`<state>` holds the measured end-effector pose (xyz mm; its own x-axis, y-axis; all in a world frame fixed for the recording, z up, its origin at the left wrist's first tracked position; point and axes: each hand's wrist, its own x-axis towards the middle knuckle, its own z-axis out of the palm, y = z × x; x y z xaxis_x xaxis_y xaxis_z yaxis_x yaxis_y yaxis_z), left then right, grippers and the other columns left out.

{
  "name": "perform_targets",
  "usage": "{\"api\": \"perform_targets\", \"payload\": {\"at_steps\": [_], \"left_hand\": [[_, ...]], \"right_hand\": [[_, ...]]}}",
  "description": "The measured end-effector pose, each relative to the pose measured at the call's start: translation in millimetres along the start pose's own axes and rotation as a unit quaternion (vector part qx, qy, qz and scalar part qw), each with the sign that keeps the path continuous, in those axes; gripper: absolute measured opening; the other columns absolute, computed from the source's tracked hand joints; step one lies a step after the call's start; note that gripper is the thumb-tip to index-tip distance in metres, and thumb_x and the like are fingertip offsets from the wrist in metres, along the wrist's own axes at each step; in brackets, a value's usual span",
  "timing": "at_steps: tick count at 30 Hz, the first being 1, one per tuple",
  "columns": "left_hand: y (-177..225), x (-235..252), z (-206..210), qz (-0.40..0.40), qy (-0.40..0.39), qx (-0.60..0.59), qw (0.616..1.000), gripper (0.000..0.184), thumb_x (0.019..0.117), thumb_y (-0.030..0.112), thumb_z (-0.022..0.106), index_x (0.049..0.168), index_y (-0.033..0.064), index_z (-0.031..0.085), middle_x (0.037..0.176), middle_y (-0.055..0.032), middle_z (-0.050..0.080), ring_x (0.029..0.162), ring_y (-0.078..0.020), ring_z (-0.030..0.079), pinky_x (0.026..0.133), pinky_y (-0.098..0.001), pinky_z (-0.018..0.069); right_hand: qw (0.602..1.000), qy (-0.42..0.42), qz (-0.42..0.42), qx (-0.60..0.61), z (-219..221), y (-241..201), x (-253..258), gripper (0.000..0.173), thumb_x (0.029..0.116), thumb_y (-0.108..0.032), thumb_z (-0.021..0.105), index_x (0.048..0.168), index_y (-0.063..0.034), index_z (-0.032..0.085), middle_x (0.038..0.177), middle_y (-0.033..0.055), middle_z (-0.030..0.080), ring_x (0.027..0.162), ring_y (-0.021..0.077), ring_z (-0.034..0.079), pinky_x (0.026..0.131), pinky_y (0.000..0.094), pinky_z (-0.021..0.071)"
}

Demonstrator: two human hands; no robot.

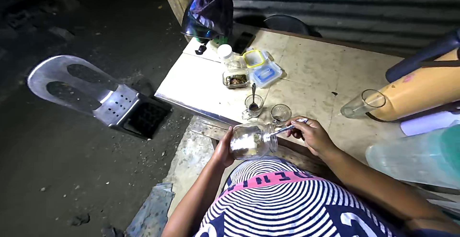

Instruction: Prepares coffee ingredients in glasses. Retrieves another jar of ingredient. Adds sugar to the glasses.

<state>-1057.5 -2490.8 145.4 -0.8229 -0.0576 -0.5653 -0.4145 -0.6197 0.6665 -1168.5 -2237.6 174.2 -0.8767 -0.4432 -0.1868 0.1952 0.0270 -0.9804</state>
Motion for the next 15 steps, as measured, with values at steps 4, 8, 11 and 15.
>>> {"api": "perform_targets", "payload": {"at_steps": [4, 8, 11, 15], "left_hand": [[-4, 6, 14, -0.004, 0.021, -0.02, 1.0, 0.064, 0.1096, 0.052, 0.014, 0.126, 0.0079, 0.057, 0.098, -0.0132, 0.072, 0.088, -0.0252, 0.072, 0.075, -0.043, 0.0615], [-4, 10, 22, -0.006, 0.022, -0.032, 0.999, 0.065, 0.109, 0.053, 0.014, 0.125, 0.0084, 0.057, 0.097, -0.0145, 0.072, 0.085, -0.0272, 0.072, 0.069, -0.0443, 0.0613], [-6, 13, 23, -0.005, 0.012, -0.024, 1.0, 0.065, 0.1086, 0.054, 0.013, 0.127, 0.0099, 0.057, 0.098, -0.0145, 0.071, 0.085, -0.028, 0.072, 0.067, -0.0445, 0.0612], [-9, 17, 27, -0.013, 0.025, -0.028, 0.999, 0.066, 0.1079, 0.056, 0.014, 0.13, 0.0114, 0.056, 0.1, -0.0161, 0.071, 0.085, -0.0305, 0.072, 0.063, -0.0458, 0.0605]], "right_hand": [[0.997, 0.001, -0.051, -0.061, -17, -3, 5, 0.026, 0.1067, -0.008, 0.045, 0.1, -0.0047, 0.07, 0.078, -0.0034, 0.073, 0.068, 0.0002, 0.063, 0.067, 0.0172, 0.0507], [0.996, 0.003, -0.066, -0.066, -28, -3, 10, 0.025, 0.1065, -0.008, 0.046, 0.103, -0.0043, 0.07, 0.078, -0.0017, 0.074, 0.069, 0.0015, 0.064, 0.067, 0.0177, 0.0512], [0.998, 0.005, -0.055, -0.035, -34, -4, 14, 0.027, 0.1067, -0.008, 0.044, 0.101, -0.0044, 0.07, 0.076, -0.0008, 0.074, 0.066, 0.0022, 0.064, 0.064, 0.0177, 0.051], [1.0, 0.02, -0.017, 0.01, -44, -7, 21, 0.032, 0.1078, -0.009, 0.04, 0.098, -0.0034, 0.07, 0.073, 0.0011, 0.072, 0.062, 0.0033, 0.063, 0.061, 0.0182, 0.051]]}}
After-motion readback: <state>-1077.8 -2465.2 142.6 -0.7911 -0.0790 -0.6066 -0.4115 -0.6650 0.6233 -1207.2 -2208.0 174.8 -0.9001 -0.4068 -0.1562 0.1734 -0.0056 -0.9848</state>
